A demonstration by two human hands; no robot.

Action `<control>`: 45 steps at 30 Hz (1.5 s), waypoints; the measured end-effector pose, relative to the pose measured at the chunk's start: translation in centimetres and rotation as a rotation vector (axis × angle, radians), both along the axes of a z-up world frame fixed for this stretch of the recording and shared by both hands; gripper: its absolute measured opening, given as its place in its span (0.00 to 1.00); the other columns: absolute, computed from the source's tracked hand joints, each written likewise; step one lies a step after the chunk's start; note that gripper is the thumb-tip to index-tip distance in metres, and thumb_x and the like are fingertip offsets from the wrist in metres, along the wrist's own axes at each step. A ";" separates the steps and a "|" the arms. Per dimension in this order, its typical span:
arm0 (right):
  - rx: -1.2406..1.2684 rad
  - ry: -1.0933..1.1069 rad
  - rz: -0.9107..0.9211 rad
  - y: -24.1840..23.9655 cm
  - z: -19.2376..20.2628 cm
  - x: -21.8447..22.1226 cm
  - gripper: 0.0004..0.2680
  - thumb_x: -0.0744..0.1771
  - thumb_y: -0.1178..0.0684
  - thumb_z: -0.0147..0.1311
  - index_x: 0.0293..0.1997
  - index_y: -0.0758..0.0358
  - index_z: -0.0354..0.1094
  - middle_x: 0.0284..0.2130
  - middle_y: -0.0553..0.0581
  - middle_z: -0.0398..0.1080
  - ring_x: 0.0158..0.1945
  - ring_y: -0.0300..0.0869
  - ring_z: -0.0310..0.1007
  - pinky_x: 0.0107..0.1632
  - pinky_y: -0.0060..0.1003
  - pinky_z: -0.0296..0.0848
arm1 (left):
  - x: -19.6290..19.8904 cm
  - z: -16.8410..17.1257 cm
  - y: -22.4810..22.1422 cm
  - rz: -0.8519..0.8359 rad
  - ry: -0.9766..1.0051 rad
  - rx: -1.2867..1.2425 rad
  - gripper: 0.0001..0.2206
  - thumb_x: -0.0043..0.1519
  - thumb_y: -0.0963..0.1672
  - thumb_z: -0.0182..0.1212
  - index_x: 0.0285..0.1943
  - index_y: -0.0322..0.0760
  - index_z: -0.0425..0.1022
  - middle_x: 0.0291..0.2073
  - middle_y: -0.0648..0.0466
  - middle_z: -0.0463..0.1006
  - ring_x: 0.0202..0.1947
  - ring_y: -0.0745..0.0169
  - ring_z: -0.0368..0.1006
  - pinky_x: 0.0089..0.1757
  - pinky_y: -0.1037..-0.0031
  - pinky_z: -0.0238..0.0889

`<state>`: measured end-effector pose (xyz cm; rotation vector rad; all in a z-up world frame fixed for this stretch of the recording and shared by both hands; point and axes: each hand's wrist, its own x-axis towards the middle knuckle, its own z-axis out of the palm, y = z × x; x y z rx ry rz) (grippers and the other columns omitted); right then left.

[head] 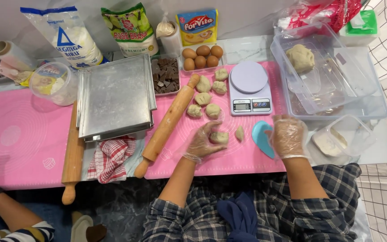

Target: Portioning dough by weighing individual pieces on a digital scale and shaping them into uniform balls.

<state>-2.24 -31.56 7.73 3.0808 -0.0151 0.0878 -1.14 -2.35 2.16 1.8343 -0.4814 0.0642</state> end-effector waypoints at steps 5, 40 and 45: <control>0.585 -0.126 0.437 6.9 -5.1 1.0 0.19 0.62 0.50 0.64 0.58 0.59 0.69 0.47 0.66 0.75 0.56 0.61 0.73 0.58 0.53 0.72 | 2.0 -0.6 1.6 0.092 0.000 -0.334 0.31 0.59 0.63 0.57 0.60 0.43 0.77 0.51 0.46 0.80 0.55 0.52 0.76 0.55 0.61 0.67; 1.625 -0.243 -0.279 0.9 -0.1 19.9 0.15 0.68 0.52 0.64 0.56 0.73 0.70 0.42 0.65 0.69 0.49 0.41 0.67 0.54 0.45 0.76 | 6.2 -8.9 4.8 0.288 0.008 -0.449 0.12 0.59 0.35 0.68 0.49 0.40 0.78 0.35 0.54 0.80 0.36 0.69 0.74 0.45 0.74 0.72; 1.117 -0.460 0.196 -3.1 2.7 15.7 0.13 0.66 0.69 0.60 0.56 0.72 0.73 0.47 0.75 0.74 0.52 0.58 0.74 0.52 0.47 0.76 | 8.3 -14.7 4.7 0.280 -0.015 -0.464 0.12 0.59 0.35 0.67 0.49 0.39 0.77 0.37 0.54 0.80 0.37 0.70 0.75 0.45 0.74 0.72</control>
